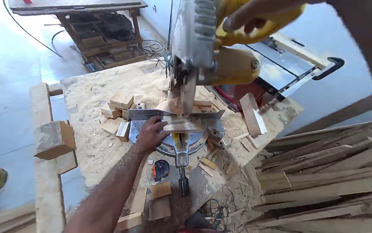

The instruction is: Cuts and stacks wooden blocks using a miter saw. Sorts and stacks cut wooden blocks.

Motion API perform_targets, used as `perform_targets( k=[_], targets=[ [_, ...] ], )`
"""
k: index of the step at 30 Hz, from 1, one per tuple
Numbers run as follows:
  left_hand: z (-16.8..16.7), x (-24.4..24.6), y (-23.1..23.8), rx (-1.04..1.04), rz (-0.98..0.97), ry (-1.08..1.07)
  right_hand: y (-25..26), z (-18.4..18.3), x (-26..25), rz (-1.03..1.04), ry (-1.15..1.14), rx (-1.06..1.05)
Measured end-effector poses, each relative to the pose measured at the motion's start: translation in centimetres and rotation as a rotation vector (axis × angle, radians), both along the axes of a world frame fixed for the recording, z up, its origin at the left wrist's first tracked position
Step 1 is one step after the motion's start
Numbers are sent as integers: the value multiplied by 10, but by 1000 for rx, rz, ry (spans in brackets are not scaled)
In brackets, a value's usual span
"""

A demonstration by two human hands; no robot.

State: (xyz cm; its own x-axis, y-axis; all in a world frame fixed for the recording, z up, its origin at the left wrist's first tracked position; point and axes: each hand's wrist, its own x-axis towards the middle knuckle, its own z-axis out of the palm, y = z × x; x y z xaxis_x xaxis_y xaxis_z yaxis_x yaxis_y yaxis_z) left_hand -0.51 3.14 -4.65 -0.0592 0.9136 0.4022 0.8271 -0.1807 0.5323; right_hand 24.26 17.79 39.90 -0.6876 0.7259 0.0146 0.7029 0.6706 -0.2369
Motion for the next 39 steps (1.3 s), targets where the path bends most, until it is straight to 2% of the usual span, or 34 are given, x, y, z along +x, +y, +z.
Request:
perform_targets(
  k=[2,4,7,10,15,23,34,39],
  targets=[
    [-4,-1,-1,39,-37,-3,-24,-6,-8,-47,-135,-92],
    [-6,-3,0,64,-67,7,-48,-19,-5,-19,-278,61],
    [-9,-3,-3,100,-79,14,-75,-46,10,-8,-350,304],
    [-11,-3,-4,124,-81,13,-99,-76,22,-60,-333,348],
    [-11,-5,-4,134,-102,12,-116,-118,40,-18,-259,474],
    [-13,-3,-4,174,-89,4,-125,-140,49,-2,-201,536],
    [-16,-3,-3,198,-67,40,-130,-146,49,5,-154,554],
    [-16,-5,-1,166,-62,25,-149,-186,53,-47,-72,670]
  ],
)
